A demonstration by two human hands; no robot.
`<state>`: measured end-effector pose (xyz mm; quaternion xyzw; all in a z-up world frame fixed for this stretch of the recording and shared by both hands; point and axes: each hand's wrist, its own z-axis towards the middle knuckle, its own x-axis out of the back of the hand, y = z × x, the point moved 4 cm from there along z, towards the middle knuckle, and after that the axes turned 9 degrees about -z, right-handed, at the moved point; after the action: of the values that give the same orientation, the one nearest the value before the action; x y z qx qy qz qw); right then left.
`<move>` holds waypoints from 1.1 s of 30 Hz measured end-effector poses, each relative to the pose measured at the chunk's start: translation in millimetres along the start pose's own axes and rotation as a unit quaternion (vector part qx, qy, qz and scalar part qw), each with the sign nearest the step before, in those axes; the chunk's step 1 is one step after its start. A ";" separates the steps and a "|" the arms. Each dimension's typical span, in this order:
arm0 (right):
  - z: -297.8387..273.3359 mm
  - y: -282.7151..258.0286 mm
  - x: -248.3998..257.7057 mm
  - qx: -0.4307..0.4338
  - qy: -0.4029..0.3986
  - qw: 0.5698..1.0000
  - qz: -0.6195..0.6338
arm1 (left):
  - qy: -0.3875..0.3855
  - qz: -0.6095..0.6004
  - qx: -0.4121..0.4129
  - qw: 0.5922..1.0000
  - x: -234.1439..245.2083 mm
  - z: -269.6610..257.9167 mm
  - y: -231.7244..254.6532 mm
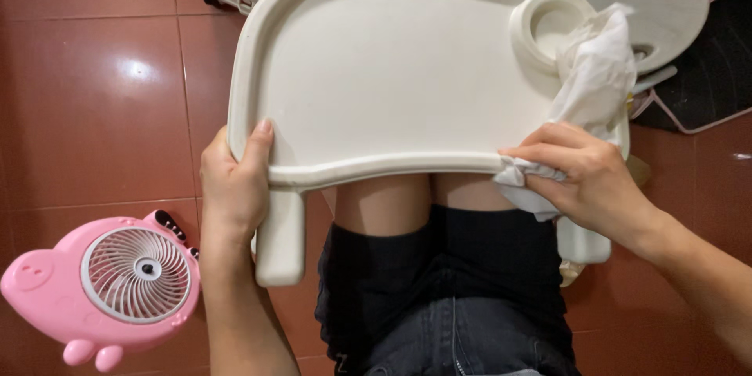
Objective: The person sits on the floor and wipes a white plastic high chair tray with a white cloth. They clean the tray's surface, edges, and cup holder, then flip it to wipe the underside and legs.
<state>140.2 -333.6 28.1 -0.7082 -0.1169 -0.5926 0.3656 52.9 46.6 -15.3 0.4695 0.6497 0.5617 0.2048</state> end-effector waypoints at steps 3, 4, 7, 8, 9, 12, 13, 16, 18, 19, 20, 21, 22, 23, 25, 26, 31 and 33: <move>-2.7 -8.2 2.3 0.021 0.027 0.999 -0.017 | 0.009 0.000 -0.013 1.000 -1.7 -5.4 -2.4; -2.3 -15.1 0.9 0.043 0.052 0.997 -0.034 | 0.013 0.004 -0.015 1.000 -1.9 -7.3 -3.9; -0.4 -25.6 -9.7 0.009 0.111 0.986 -0.125 | 0.018 0.002 -0.018 1.000 -3.8 -6.8 -3.1; -3.7 -25.6 -9.9 0.019 0.119 0.987 -0.109 | 0.015 -0.007 -0.009 1.000 -4.7 -7.1 -3.6; -6.1 -25.5 -10.6 0.028 0.127 0.987 -0.091 | 0.014 -0.014 -0.001 1.000 -3.0 -6.8 -3.2; -19.9 -12.2 -4.3 0.043 0.089 0.995 -0.006 | 0.006 -0.003 -0.015 1.000 0.8 -9.9 2.8; -23.5 -3.8 0.7 0.044 0.068 0.997 0.022 | 0.006 0.001 -0.005 1.000 -1.4 -9.5 4.9; -33.1 8.5 5.2 0.026 0.048 0.996 0.066 | 0.007 0.002 0.019 1.000 -0.8 -12.8 5.9; -35.4 6.6 2.5 0.022 0.072 0.996 0.038 | 0.010 -0.007 0.031 0.999 -0.3 -16.0 3.5; -34.4 4.2 -0.1 0.020 0.086 0.996 0.026 | 0.012 -0.010 0.024 1.000 0.2 -16.2 4.7; -32.2 1.1 -2.4 0.030 0.104 0.994 0.010 | 0.014 -0.013 0.016 1.000 -0.2 -16.2 5.8; -32.4 -2.0 -3.5 0.035 0.121 0.992 -0.008 | 0.012 -0.018 0.010 1.000 -1.9 -17.2 5.9; -31.9 -4.8 -4.9 0.041 0.137 0.989 -0.025 | 0.015 -0.014 0.011 1.000 -2.0 -18.2 5.7; -30.9 -6.5 -6.6 0.035 0.143 0.988 -0.046 | 0.017 -0.010 0.010 1.000 -2.2 -18.0 6.0; -28.1 -9.1 -11.1 0.021 0.156 0.983 -0.090 | 0.020 -0.002 0.014 1.000 -1.6 -17.7 6.6; -27.7 -10.4 -13.0 0.021 0.161 0.981 -0.110 | 0.022 0.001 0.019 1.000 -0.7 -18.0 6.7; -30.8 -12.6 -18.1 0.061 0.174 0.975 -0.123 | 0.028 0.008 0.009 1.000 0.5 -20.6 8.6; -30.4 -12.3 -19.0 0.061 0.171 0.977 -0.115 | 0.027 0.006 0.009 1.000 1.9 -21.6 9.8</move>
<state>104.8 -339.9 16.1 -0.5548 -0.1691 -0.7345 0.3523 38.5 35.8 0.4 0.4599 0.6568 0.5699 0.1797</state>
